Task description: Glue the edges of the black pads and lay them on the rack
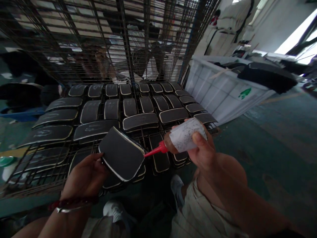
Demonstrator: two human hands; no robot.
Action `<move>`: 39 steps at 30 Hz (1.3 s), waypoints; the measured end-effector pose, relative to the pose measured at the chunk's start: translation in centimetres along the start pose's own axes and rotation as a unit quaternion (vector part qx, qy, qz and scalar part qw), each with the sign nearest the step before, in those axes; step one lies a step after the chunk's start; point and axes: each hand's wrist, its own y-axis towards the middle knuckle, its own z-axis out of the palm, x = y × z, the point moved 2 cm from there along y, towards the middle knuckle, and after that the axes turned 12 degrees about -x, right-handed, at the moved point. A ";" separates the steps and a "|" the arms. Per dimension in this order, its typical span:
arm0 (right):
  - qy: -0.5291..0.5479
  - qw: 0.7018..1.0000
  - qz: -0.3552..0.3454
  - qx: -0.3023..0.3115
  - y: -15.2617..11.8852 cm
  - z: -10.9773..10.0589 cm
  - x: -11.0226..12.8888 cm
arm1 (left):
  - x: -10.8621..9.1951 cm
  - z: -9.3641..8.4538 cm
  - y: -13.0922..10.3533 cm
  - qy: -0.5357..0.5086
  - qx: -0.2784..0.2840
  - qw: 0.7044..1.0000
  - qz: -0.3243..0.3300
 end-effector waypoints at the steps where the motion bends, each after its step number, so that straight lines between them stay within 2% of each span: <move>1: 0.002 1.000 -0.007 -0.008 0.2 -0.1 0.0 | 0.1 0.0 0.0 -0.008 0.000 1.000 -0.006; 6: 0.014 0.999 -0.026 -0.033 0.6 -0.3 -0.2 | 0.8 0.3 -0.3 -0.025 -0.011 0.999 -0.040; 11: 0.029 0.999 -0.016 -0.035 0.3 -0.2 -0.2 | 1.5 1.0 -1.1 -0.071 -0.031 0.996 -0.039; 27: 0.045 0.997 0.029 0.055 -1.8 0.5 -0.4 | 1.8 1.2 -1.5 -0.109 -0.042 0.993 -0.029; 35: 0.050 0.998 -0.050 -0.006 -0.6 0.5 0.6 | 2.0 1.1 -1.8 -0.109 -0.029 0.993 -0.024; 39: 0.057 0.998 -0.007 0.006 -1.3 0.8 -0.2 | 1.8 1.1 -1.9 -0.094 -0.016 0.995 -0.012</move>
